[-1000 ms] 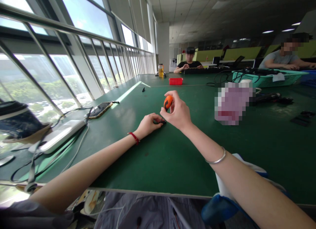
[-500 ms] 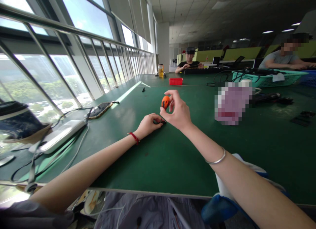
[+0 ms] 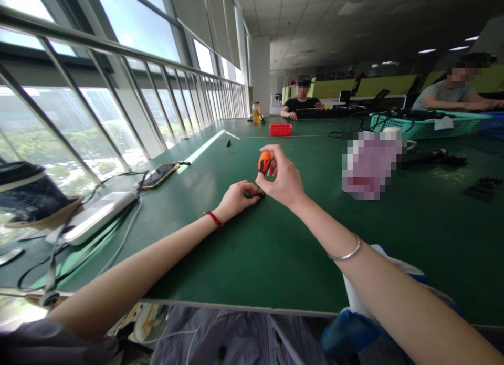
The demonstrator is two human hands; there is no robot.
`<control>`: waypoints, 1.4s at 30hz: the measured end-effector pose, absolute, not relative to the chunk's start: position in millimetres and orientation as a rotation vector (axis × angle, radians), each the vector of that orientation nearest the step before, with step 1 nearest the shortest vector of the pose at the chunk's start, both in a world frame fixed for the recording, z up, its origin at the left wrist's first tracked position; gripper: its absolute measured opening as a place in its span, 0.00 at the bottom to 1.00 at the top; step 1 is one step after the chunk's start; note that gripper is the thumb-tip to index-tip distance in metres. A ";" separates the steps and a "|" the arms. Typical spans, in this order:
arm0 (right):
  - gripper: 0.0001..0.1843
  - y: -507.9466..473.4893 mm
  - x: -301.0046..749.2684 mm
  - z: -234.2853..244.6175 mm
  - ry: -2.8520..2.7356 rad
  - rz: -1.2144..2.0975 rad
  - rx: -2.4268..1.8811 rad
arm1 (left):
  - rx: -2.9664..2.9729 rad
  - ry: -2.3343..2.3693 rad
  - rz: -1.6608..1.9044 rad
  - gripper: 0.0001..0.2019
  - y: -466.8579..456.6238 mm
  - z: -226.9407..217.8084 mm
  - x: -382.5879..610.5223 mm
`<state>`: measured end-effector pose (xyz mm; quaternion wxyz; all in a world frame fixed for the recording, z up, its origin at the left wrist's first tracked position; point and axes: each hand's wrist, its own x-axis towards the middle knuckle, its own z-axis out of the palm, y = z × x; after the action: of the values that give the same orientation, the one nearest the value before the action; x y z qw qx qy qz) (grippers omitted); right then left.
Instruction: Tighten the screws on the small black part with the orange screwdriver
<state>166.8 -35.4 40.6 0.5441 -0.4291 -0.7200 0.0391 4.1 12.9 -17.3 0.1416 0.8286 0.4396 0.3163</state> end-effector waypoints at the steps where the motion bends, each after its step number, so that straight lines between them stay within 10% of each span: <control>1: 0.25 -34.9 166.8 40.2 -1.701 0.083 -1.013 | 2.392 1.268 0.913 0.09 13.1 -17.4 4.3; 11: 0.10 -40.8 164.4 44.2 -1.657 0.062 -1.130 | 2.389 1.275 0.902 0.09 12.3 -16.2 5.0; 18: 0.26 -36.0 166.1 39.7 -1.666 0.025 -1.054 | 2.386 1.276 0.901 0.09 12.9 -17.6 4.8; 26: 0.10 -44.7 162.6 45.8 -1.703 0.067 -1.094 | 2.388 1.268 0.906 0.09 13.7 -17.4 4.8; 33: 0.25 -36.5 165.1 39.0 -1.674 0.048 -1.049 | 2.394 1.269 0.910 0.09 13.6 -17.5 4.6; 42: 0.09 -42.3 162.5 42.8 -1.697 0.046 -1.086 | 2.381 1.270 0.904 0.09 12.9 -16.3 5.2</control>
<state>162.5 -42.3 42.8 0.5337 -0.4558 -0.7121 0.0195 5.2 12.9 -16.3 0.1472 0.8276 0.4414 0.3141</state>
